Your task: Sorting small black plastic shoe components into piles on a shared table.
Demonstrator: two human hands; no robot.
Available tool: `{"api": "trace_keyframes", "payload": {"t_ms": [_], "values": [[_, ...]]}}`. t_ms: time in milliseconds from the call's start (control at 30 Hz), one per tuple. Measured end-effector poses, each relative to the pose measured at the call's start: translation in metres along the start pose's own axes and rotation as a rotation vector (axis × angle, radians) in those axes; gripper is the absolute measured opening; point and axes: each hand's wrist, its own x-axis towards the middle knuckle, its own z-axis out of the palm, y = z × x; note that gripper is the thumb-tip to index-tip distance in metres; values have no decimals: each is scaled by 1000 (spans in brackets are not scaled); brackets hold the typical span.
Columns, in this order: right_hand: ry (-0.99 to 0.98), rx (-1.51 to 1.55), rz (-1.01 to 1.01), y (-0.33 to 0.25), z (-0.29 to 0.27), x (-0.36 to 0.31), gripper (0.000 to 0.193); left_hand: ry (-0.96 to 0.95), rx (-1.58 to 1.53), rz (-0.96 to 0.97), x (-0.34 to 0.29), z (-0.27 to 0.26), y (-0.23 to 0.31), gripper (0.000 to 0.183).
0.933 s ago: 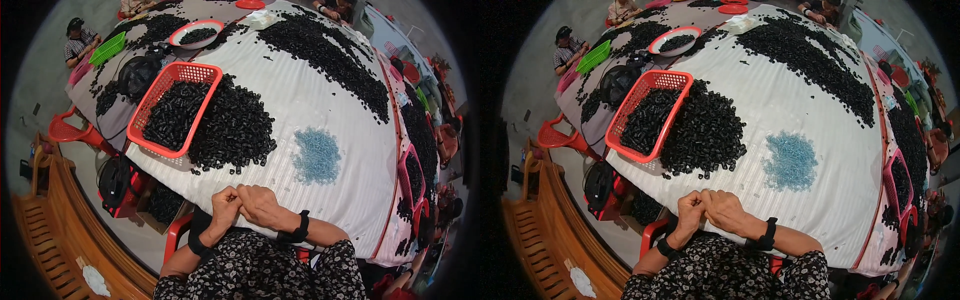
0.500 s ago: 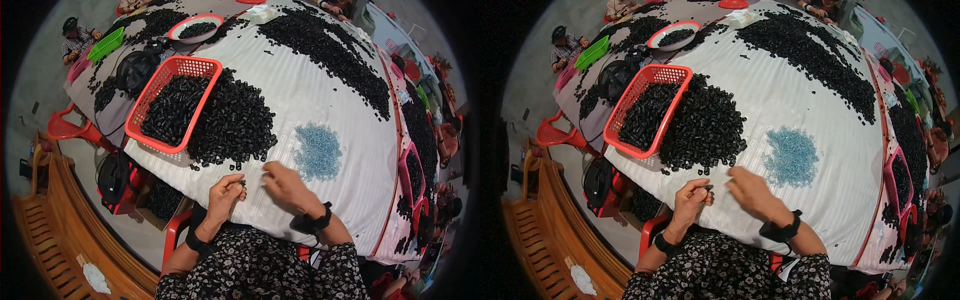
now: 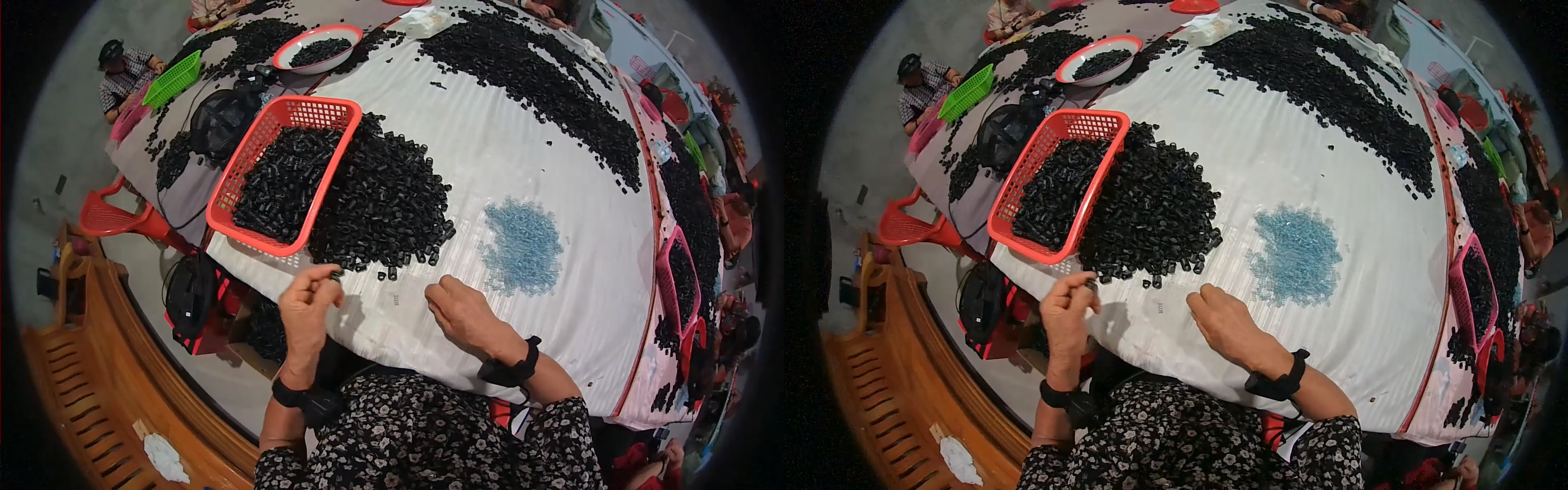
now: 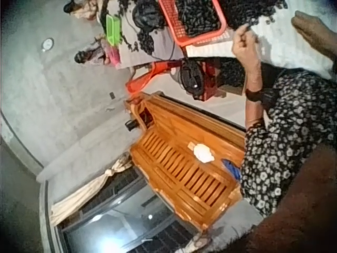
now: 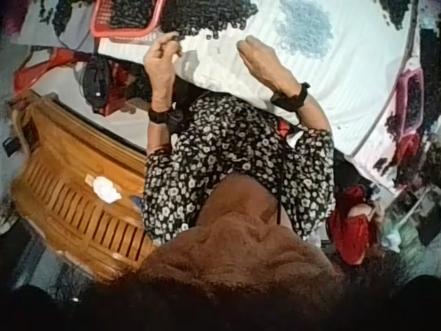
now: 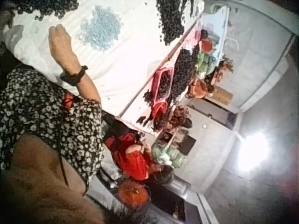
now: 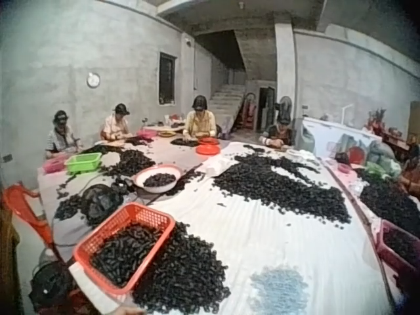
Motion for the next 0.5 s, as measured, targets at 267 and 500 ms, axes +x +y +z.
{"api": "trace_keyframes", "payload": {"t_ms": [267, 500], "values": [[72, -53, -27, -8, 11, 9, 14, 224, 376, 434, 64, -49, 19, 19], [12, -141, -181, -21, 44, 30, 15, 358, 694, 469, 113, -63, 9, 23]]}}
